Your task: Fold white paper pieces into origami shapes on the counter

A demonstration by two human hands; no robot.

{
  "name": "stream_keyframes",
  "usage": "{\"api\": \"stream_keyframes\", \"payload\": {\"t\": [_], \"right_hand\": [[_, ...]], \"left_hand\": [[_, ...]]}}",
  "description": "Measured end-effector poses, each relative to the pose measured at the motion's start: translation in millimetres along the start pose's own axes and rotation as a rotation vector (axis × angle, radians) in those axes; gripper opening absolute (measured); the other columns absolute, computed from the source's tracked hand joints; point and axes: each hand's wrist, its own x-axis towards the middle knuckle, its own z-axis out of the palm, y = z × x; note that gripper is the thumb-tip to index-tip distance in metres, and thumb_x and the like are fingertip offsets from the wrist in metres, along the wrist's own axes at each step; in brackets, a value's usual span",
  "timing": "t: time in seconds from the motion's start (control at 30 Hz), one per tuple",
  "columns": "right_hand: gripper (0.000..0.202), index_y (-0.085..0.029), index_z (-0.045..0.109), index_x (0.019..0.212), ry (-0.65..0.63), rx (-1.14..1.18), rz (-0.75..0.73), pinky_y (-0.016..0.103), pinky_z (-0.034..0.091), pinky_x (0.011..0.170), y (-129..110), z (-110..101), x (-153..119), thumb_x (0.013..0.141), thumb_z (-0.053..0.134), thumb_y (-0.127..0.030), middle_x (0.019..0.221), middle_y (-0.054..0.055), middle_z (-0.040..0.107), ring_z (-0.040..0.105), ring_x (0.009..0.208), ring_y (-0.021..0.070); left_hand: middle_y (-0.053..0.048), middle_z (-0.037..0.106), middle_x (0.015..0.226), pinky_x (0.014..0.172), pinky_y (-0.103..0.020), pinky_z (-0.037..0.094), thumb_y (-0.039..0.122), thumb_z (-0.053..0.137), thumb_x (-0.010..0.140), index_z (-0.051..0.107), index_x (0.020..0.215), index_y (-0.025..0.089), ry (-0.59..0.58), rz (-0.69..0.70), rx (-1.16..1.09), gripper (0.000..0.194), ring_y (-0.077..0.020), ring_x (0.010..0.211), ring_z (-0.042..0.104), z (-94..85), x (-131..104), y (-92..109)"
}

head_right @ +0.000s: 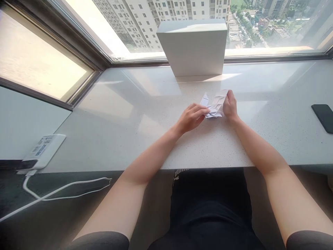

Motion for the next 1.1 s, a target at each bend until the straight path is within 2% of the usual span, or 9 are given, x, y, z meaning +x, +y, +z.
{"api": "stream_keyframes", "payload": {"t": [0.1,0.2,0.37,0.47,0.57,0.67,0.73,0.97,1.1], "right_hand": [[0.038,-0.033,0.068,0.125,0.136,0.064,0.051,0.050,0.068,0.100,1.8,-0.7,3.1,0.118,0.048,-0.065,0.121,0.009,0.080,0.077,0.109,0.0319],[0.028,-0.033,0.070,0.122,0.163,0.053,0.056,0.050,0.068,0.099,-1.9,-3.0,4.6,0.115,0.052,-0.054,0.121,0.009,0.084,0.076,0.102,0.0301],[0.047,-0.033,0.075,0.141,0.112,-0.105,-0.063,0.059,0.067,0.117,-15.0,-17.0,2.0,0.123,0.045,-0.065,0.135,0.013,0.088,0.080,0.129,0.0365],[0.070,-0.031,0.074,0.161,-0.018,-0.245,-0.148,0.070,0.058,0.134,-23.1,-22.6,-2.8,0.122,0.044,-0.081,0.158,0.018,0.084,0.071,0.154,0.0429],[0.091,-0.029,0.070,0.174,-0.217,-0.332,-0.135,0.079,0.044,0.145,-25.0,-22.8,-7.2,0.116,0.048,-0.096,0.178,0.020,0.074,0.061,0.170,0.0487],[0.103,-0.029,0.067,0.179,-0.404,-0.398,-0.084,0.088,0.033,0.148,-22.9,-22.0,-9.6,0.104,0.069,-0.100,0.188,0.023,0.064,0.049,0.181,0.0573],[0.107,-0.030,0.068,0.180,-0.468,-0.438,-0.096,0.092,0.030,0.147,-23.6,-22.0,-10.3,0.097,0.084,-0.095,0.191,0.024,0.061,0.044,0.183,0.0620],[0.090,-0.023,0.071,0.176,-0.525,-0.368,-0.161,0.087,0.048,0.137,-44.5,-20.0,-13.5,0.098,0.092,-0.064,0.160,0.024,0.082,0.068,0.156,0.0587],[0.089,-0.021,0.073,0.174,-0.550,-0.305,-0.129,0.079,0.055,0.134,-50.8,-20.3,-15.1,0.096,0.094,-0.058,0.156,0.024,0.080,0.074,0.148,0.0539]], "left_hand": [[-0.013,0.088,0.153,0.120,-0.051,0.066,0.018,0.065,0.123,0.084,0.145,0.029,-0.175,0.045,0.014,0.030,-0.0305,0.149,0.077,1.4,1.4,9.4],[-0.016,0.086,0.158,0.127,-0.056,0.063,0.026,0.071,0.121,0.084,0.150,0.025,-0.270,0.019,0.001,0.031,-0.0350,0.155,0.075,-6.0,2.1,14.7],[-0.018,0.084,0.162,0.137,-0.063,0.056,0.058,0.081,0.116,0.086,0.150,0.023,-0.358,-0.006,-0.102,0.049,-0.0412,0.157,0.074,-21.7,4.2,15.5],[-0.018,0.080,0.170,0.141,-0.065,0.052,0.062,0.070,0.121,0.084,0.155,0.024,-0.306,-0.104,-0.118,0.053,-0.0412,0.163,0.070,-20.4,5.6,15.0],[-0.022,0.066,0.186,0.146,-0.068,0.045,0.064,0.064,0.124,0.072,0.172,0.023,-0.123,-0.321,-0.060,0.064,-0.0440,0.173,0.060,-9.0,1.3,11.1],[-0.028,0.056,0.192,0.151,-0.072,0.035,0.077,0.076,0.114,0.059,0.184,0.021,-0.001,-0.533,-0.036,0.092,-0.0515,0.183,0.047,5.9,-8.3,1.7],[-0.029,0.058,0.191,0.152,-0.076,0.031,0.083,0.086,0.104,0.056,0.185,0.021,0.000,-0.597,-0.051,0.106,-0.0549,0.182,0.047,13.0,-13.6,-4.7],[-0.025,0.076,0.168,0.140,-0.064,0.050,0.070,0.087,0.107,0.056,0.185,0.018,-0.092,-0.553,-0.184,0.099,-0.0450,0.157,0.069,8.4,-7.4,-4.3],[-0.022,0.081,0.158,0.135,-0.060,0.055,0.070,0.092,0.106,0.058,0.183,0.020,-0.088,-0.546,-0.229,0.097,-0.0432,0.152,0.071,4.6,-5.4,-2.9]]}}
